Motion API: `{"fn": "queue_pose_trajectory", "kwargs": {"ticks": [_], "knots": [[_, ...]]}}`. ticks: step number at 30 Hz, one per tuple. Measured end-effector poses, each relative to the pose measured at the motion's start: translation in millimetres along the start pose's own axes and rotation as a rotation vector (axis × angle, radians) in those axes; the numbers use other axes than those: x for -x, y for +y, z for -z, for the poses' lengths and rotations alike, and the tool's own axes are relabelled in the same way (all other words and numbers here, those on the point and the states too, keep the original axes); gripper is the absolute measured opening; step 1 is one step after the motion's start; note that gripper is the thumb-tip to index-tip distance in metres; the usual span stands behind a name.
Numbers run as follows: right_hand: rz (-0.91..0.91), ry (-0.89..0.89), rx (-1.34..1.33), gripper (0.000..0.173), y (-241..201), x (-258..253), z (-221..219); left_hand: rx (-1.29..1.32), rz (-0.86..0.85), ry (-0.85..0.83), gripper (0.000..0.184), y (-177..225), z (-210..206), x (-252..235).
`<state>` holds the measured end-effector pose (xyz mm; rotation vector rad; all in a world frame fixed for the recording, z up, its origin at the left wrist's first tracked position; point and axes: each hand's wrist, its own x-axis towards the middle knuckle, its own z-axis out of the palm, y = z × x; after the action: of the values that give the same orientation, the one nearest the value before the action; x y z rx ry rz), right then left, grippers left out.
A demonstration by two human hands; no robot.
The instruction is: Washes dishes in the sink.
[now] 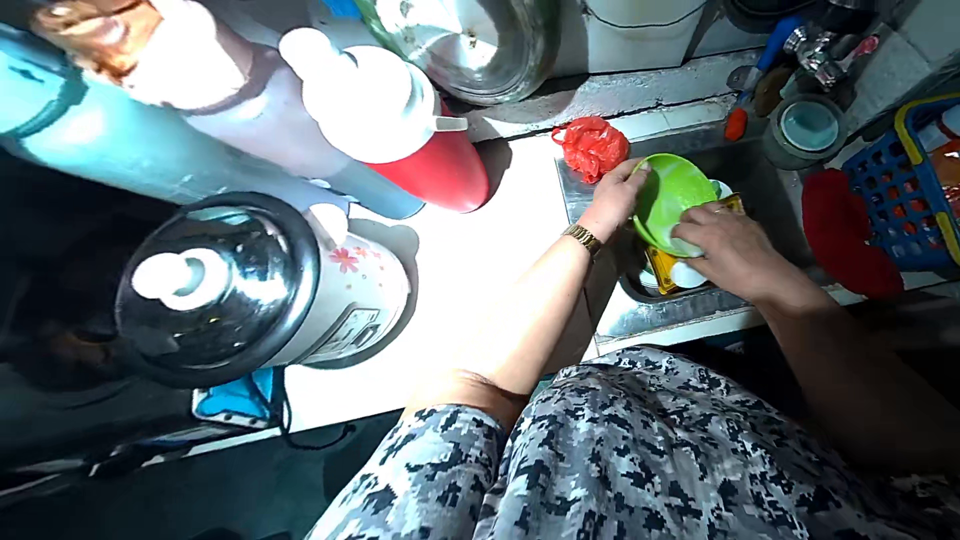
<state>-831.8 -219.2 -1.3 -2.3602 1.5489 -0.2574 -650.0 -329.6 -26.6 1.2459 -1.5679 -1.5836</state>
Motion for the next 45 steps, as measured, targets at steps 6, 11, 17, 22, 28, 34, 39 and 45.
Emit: {"fn": "queue_pose_trajectory", "kwargs": {"ticks": [6, 11, 17, 22, 28, 34, 39, 45], "knots": [[-0.089, 0.357, -0.055, 0.019, -35.2, -17.3, -21.6, 0.187, -0.047, 0.222, 0.062, -10.4, -47.1, 22.9], [0.076, 0.250, 0.042, 0.025, -20.4, -1.5, -28.7, 0.085, 0.042, 0.013, 0.046, 1.4, 5.8, 15.8], [-0.038, 0.466, -0.018, 0.021, -48.2, -16.0, -30.0, 0.294, -0.085, 0.186, 0.058, -12.8, -30.3, 34.3], [-0.007, 0.376, 0.023, 0.026, -49.9, -7.4, -37.4, 0.119, -0.061, 0.061, 0.044, -2.7, 9.2, 30.6], [-0.055, 0.572, -0.055, 0.026, -69.9, -18.4, -28.8, 0.234, -0.222, 0.142, 0.055, -3.5, -14.2, 37.2], [0.024, 0.128, -0.123, 0.049, -46.8, -12.8, -11.5, 0.257, -0.181, 0.179, 0.047, -11.5, 14.2, 30.8], [-0.109, 0.061, 0.161, 0.019, -17.2, -22.7, 6.7, 0.257, -0.094, 0.064, 0.045, -11.3, -1.1, 37.7], [-0.138, 0.203, -0.340, 0.030, -27.7, -40.3, -25.9, 0.320, -0.008, 0.049, 0.048, -27.4, -28.9, 31.0]]}}
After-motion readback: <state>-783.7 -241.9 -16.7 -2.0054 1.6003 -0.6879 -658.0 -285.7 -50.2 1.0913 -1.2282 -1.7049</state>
